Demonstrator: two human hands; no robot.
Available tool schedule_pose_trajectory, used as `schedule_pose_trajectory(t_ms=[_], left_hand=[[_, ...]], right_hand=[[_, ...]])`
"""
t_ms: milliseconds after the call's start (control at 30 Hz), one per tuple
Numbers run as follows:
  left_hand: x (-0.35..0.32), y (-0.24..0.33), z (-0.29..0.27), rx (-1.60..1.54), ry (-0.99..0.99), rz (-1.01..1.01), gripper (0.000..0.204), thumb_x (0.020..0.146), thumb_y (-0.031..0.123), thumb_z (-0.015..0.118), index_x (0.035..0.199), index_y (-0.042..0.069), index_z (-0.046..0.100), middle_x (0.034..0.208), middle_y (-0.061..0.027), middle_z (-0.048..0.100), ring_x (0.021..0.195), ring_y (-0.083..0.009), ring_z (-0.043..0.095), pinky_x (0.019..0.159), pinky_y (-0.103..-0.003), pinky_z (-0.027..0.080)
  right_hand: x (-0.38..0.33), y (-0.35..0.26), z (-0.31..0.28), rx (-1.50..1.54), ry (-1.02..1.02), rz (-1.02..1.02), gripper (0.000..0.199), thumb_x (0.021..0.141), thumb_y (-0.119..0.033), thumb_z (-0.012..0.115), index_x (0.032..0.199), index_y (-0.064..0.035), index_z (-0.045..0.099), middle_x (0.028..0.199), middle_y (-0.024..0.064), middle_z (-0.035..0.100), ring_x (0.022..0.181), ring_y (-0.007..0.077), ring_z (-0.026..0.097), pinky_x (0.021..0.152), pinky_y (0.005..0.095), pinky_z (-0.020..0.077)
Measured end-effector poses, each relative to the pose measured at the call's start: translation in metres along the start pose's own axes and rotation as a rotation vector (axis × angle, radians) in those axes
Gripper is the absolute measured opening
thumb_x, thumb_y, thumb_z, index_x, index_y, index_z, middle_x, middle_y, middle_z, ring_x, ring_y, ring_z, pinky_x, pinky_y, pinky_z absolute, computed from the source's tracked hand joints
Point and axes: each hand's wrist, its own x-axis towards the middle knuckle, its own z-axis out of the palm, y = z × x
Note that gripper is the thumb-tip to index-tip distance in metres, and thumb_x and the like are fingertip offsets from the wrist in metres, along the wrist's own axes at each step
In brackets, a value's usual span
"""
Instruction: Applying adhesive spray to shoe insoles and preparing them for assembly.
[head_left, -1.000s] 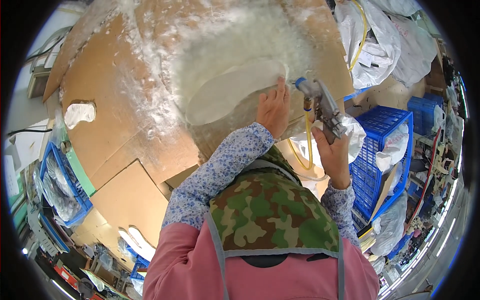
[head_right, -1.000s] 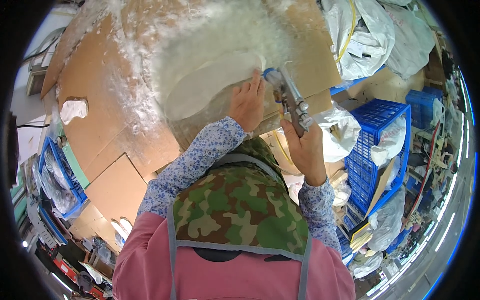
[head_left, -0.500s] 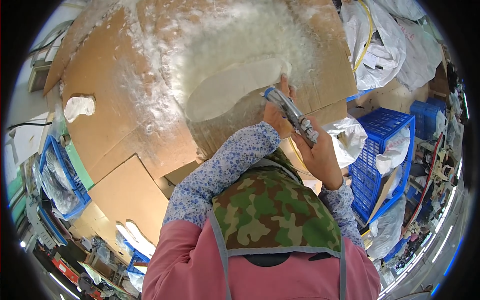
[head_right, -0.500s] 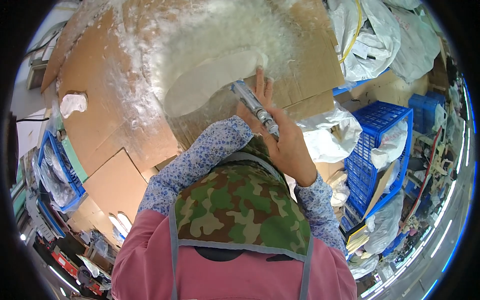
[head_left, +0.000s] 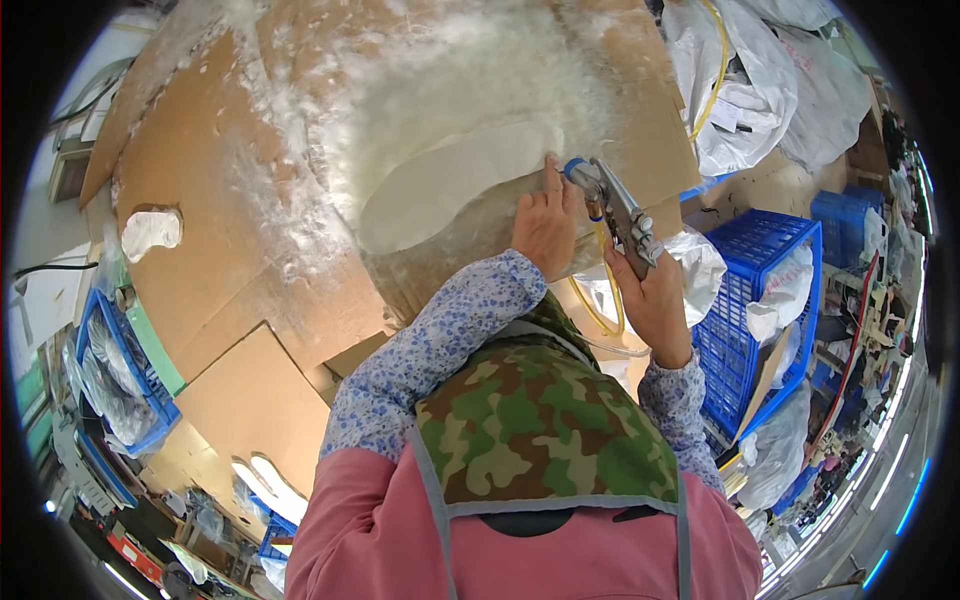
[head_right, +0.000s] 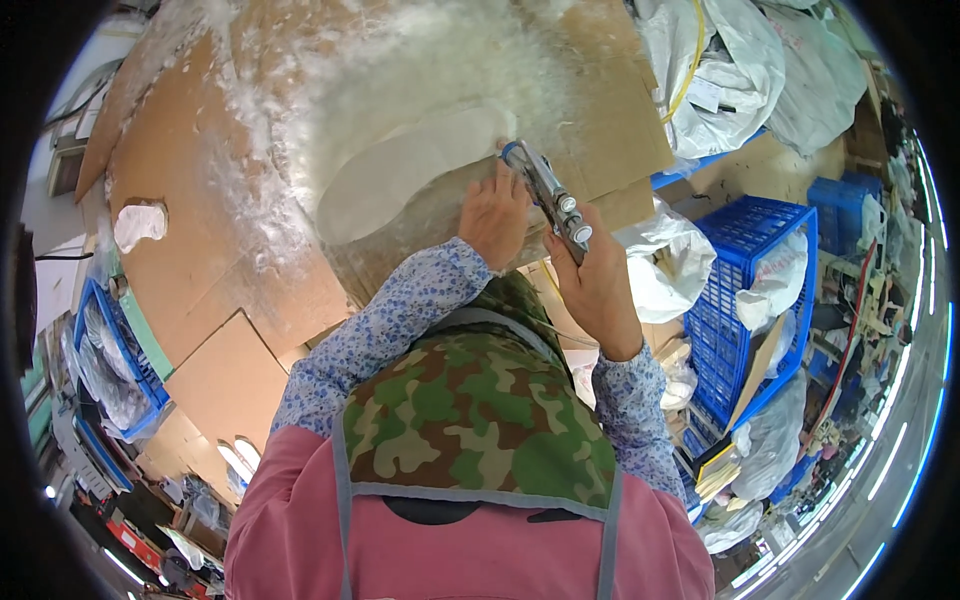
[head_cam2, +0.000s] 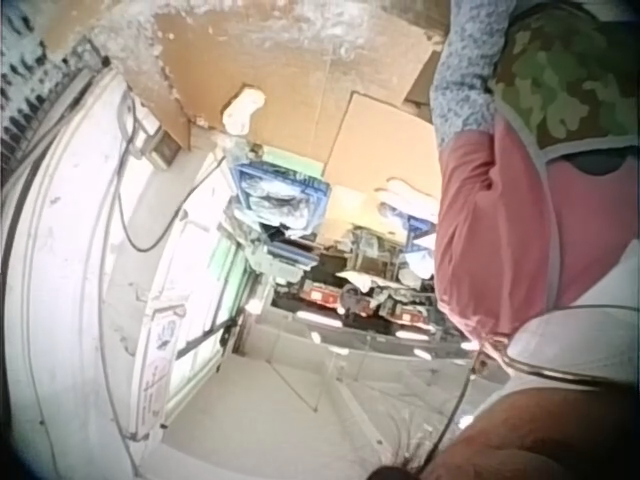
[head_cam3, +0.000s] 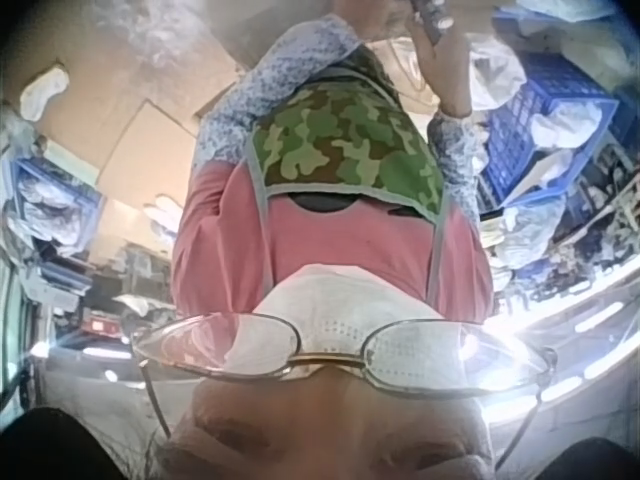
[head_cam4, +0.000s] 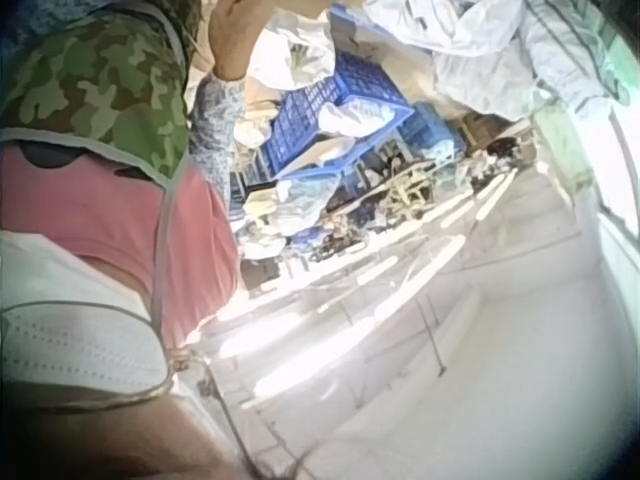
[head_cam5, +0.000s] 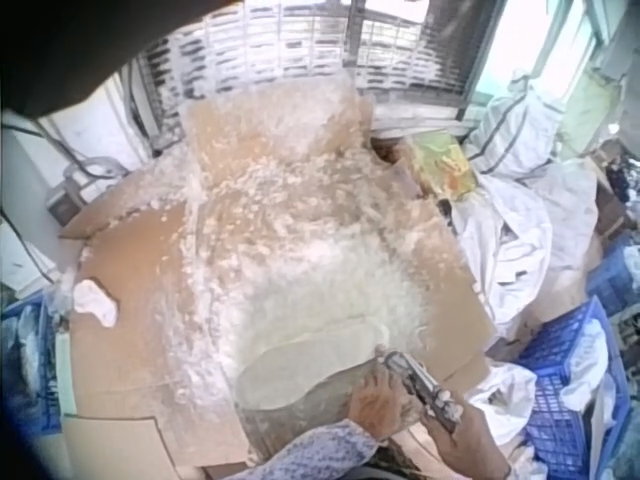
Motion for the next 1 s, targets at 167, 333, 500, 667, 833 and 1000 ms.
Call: schedule_pose_trajectory(t_ms=[167, 333, 500, 667, 833, 1000], left_hand=[[0.000, 0.000, 0.000, -0.004, 0.100, -0.002, 0.036, 0.083, 0.019, 0.056, 0.114, 0.000, 0.056, 0.136, -0.0277, 0.043, 0.087, -0.0262, 0.061, 0.077, -0.039, 0.042], [-0.001, -0.001, 0.000, -0.064, 0.089, 0.003, 0.043, 0.082, 0.014, 0.054, 0.121, -0.003, 0.053, 0.138, -0.0273, 0.042, 0.084, -0.0256, 0.059, 0.077, -0.038, 0.041], [-0.001, -0.001, -0.003, -0.065, -0.061, -0.004, 0.051, 0.078, 0.017, 0.059, 0.124, -0.004, 0.051, 0.127, -0.0246, 0.052, 0.087, -0.0274, 0.059, 0.074, -0.040, 0.039], [-0.004, -0.006, 0.005, -0.183, -0.061, 0.015, 0.052, 0.082, 0.014, 0.053, 0.128, -0.009, 0.046, 0.136, -0.0315, 0.043, 0.110, -0.0408, 0.054, 0.098, -0.049, 0.039], [-0.007, -0.004, -0.001, -0.246, 0.211, 0.052, 0.051, 0.083, 0.015, 0.052, 0.128, -0.009, 0.046, 0.140, -0.0326, 0.039, 0.116, -0.0426, 0.050, 0.103, -0.049, 0.035], [0.005, 0.002, -0.019, -0.103, -0.392, -0.017, 0.050, 0.083, 0.017, 0.054, 0.127, -0.005, 0.049, 0.141, -0.0290, 0.039, 0.100, -0.0326, 0.058, 0.086, -0.043, 0.042]], right_hand=[[0.000, 0.007, -0.001, -0.005, 0.045, -0.012, 0.028, 0.091, -0.011, 0.059, 0.113, 0.0031, 0.050, 0.082, 0.0228, 0.064, 0.073, 0.0378, 0.063, 0.065, 0.0390, 0.0482], [-0.001, 0.006, 0.003, 0.007, 0.056, -0.021, 0.026, 0.091, -0.009, 0.059, 0.112, 0.0019, 0.049, 0.082, 0.0225, 0.063, 0.072, 0.0389, 0.061, 0.062, 0.0403, 0.0462], [-0.003, 0.003, 0.011, 0.025, 0.023, -0.068, 0.025, 0.090, -0.008, 0.058, 0.112, -0.0003, 0.050, 0.080, 0.0228, 0.061, 0.071, 0.0420, 0.058, 0.060, 0.0424, 0.0439], [-0.004, -0.010, 0.016, 0.034, -0.062, -0.067, 0.027, 0.089, -0.007, 0.058, 0.114, -0.0011, 0.050, 0.083, 0.0240, 0.061, 0.073, 0.0444, 0.057, 0.061, 0.0438, 0.0439], [-0.005, -0.011, 0.019, 0.033, -0.098, -0.138, 0.028, 0.089, -0.008, 0.058, 0.115, 0.0003, 0.050, 0.084, 0.0248, 0.062, 0.076, 0.0444, 0.059, 0.063, 0.0433, 0.0460], [-0.004, 0.001, 0.010, 0.015, -0.004, -0.082, 0.025, 0.090, -0.009, 0.058, 0.111, 0.0030, 0.052, 0.080, 0.0237, 0.062, 0.071, 0.0399, 0.060, 0.061, 0.0406, 0.0458]])
